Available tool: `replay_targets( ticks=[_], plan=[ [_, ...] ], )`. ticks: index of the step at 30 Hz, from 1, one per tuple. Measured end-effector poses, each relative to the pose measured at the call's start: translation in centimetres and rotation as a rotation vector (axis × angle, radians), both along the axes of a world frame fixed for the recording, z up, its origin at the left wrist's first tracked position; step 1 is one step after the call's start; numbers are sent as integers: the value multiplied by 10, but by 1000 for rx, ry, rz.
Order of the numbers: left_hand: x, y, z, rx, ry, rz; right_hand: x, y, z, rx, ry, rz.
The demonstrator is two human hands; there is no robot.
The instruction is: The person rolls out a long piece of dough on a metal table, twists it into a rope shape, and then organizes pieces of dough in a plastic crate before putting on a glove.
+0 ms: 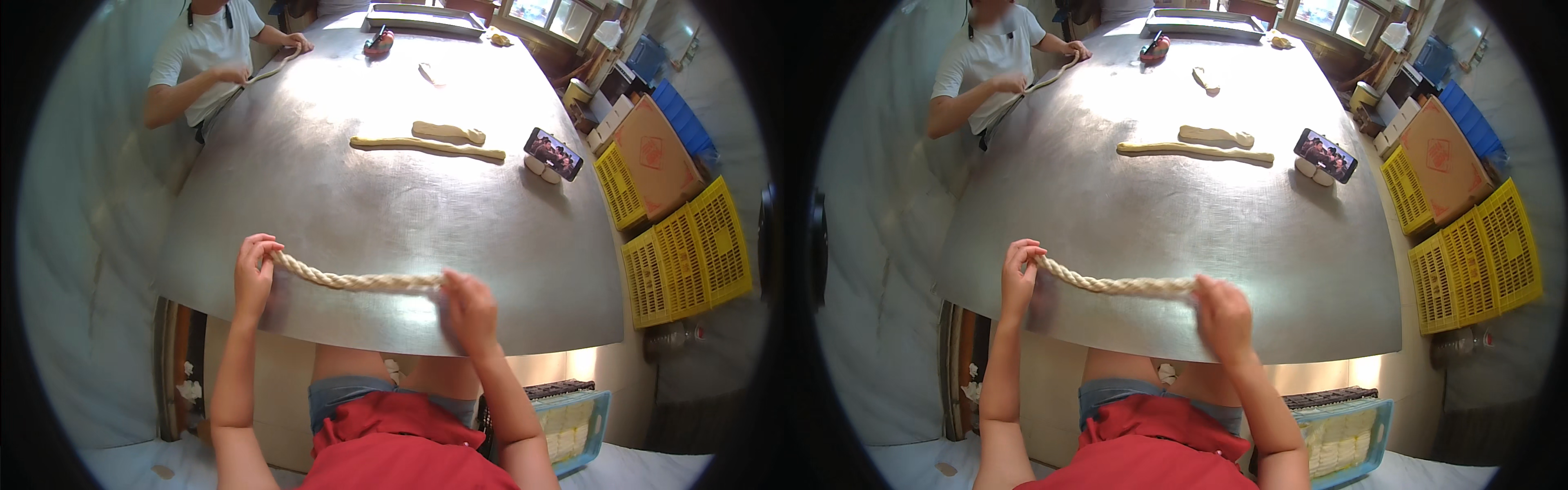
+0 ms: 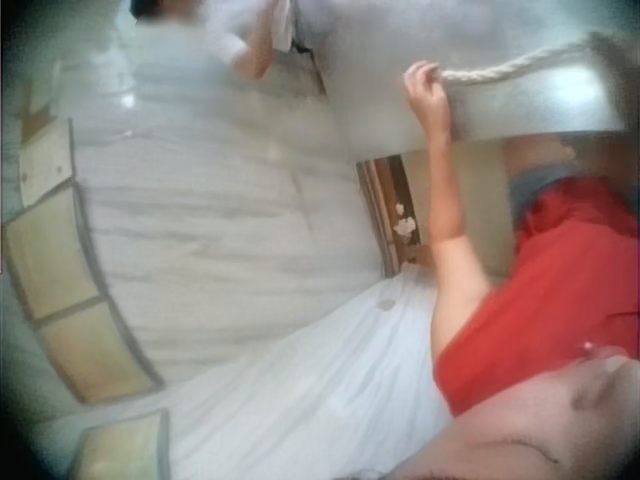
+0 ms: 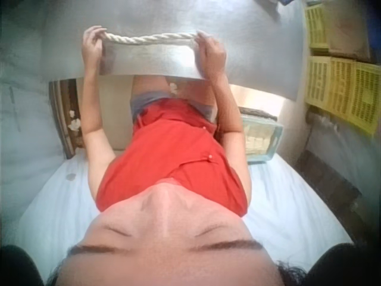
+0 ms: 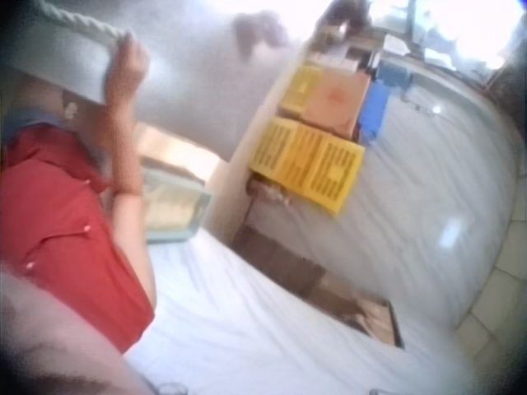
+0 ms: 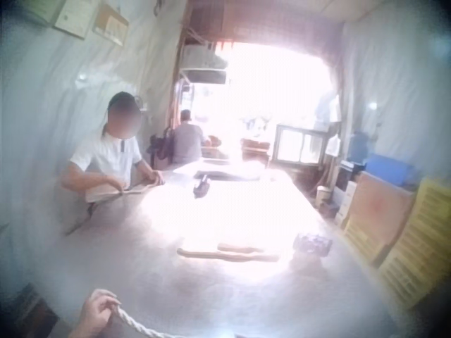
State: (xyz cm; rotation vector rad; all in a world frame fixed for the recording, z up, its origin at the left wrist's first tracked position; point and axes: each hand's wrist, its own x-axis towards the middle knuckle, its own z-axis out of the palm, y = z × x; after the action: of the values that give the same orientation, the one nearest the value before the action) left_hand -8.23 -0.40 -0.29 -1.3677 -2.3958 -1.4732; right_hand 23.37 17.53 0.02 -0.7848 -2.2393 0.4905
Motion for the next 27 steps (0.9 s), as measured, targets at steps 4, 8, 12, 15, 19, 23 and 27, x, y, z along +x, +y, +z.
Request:
replay_targets(
  ticks=[4,8,12,15,19,23,27],
  plan=[
    [16,-1,-5,-80,100,-164,20,35,-19,339,-297,-227],
    [27,-20,-2,-128,178,-165,33,-29,-29,338,-351,-22],
    [29,-36,8,-305,281,-98,31,-36,-1,-135,-140,-231],
    [33,-36,4,-274,396,-96,26,-36,-22,197,-196,-248],
    [57,-39,-3,-133,305,-85,43,-50,-32,110,-73,-71],
    [93,-47,-3,-158,267,-83,92,-32,-16,188,-88,-171],
    [150,-50,-2,-208,332,-317,132,-13,-6,215,-185,-502]
  ],
)
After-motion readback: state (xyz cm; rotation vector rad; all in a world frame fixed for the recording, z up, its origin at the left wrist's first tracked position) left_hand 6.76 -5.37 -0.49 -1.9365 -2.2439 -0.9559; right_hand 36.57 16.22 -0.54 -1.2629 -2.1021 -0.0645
